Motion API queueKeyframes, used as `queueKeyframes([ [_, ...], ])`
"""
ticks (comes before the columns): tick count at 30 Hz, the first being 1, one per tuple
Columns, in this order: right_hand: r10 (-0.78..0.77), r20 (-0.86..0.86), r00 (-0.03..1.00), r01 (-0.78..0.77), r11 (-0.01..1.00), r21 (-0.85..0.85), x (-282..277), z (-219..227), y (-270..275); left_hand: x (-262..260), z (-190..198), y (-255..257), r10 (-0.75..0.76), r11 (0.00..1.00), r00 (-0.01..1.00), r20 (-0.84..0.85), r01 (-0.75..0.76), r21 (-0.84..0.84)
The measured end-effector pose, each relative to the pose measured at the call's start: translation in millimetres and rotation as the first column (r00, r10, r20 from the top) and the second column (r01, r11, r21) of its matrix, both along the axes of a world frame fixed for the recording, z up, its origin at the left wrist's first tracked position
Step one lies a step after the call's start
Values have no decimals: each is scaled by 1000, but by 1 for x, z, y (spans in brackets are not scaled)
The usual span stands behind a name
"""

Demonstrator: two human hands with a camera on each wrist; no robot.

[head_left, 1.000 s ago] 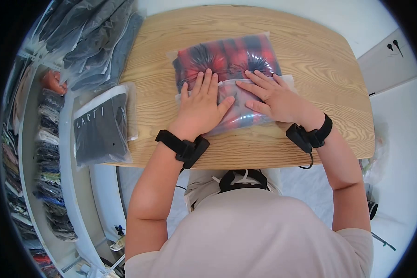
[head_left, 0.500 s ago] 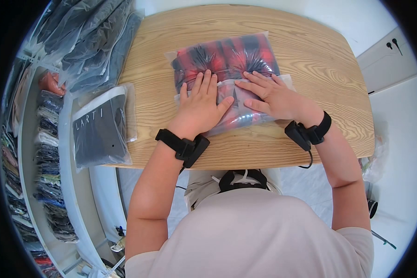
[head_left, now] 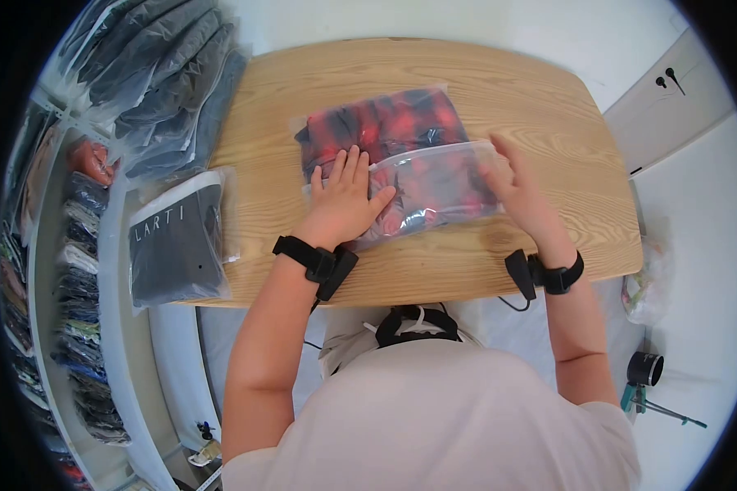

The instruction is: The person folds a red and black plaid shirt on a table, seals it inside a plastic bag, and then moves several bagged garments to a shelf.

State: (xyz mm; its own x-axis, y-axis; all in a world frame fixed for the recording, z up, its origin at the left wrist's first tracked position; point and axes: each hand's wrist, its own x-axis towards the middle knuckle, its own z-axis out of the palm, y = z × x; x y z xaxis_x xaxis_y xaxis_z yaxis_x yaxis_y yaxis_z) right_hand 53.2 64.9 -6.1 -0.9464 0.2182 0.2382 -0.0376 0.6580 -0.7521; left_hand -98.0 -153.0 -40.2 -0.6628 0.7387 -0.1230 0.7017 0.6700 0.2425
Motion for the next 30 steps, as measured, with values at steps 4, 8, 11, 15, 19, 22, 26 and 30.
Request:
queueKeyframes([
  [4, -360, 128, 924, 381, 856, -350, 22, -36, 11, -2, -6, 0, -13, 1000, 1000, -6, 13, 13],
  [8, -362, 195, 911, 411, 776, -478, 20, -59, 8, -1, -5, -1, -21, 1000, 999, -30, 21, 2],
  [11, -391, 306, 868, 491, 772, -404, 24, -41, -10, -1, -1, -6, -41, 999, 999, -21, 41, -4],
  [15, -325, 281, 903, 419, 810, -410, 41, -54, -14, 8, 5, -21, -110, 994, 994, -11, 110, -10],
  [19, -307, 212, 928, 354, 904, -239, 49, -53, -2, 5, 12, -30, -152, 988, 988, 14, 152, -15],
  [22, -233, -6, 972, 228, 946, 231, 37, -2, -15, -14, 25, -27, -209, 978, 972, 106, 207, 28],
  [26, 193, 144, 971, -238, 682, 691, -2, 15, -23, -30, 34, -17, -334, 942, 920, -205, 317, -110],
  [30, 170, 298, 939, -340, 582, 739, -45, -8, -3, -45, 30, -14, -370, 920, 917, -148, 339, -198],
])
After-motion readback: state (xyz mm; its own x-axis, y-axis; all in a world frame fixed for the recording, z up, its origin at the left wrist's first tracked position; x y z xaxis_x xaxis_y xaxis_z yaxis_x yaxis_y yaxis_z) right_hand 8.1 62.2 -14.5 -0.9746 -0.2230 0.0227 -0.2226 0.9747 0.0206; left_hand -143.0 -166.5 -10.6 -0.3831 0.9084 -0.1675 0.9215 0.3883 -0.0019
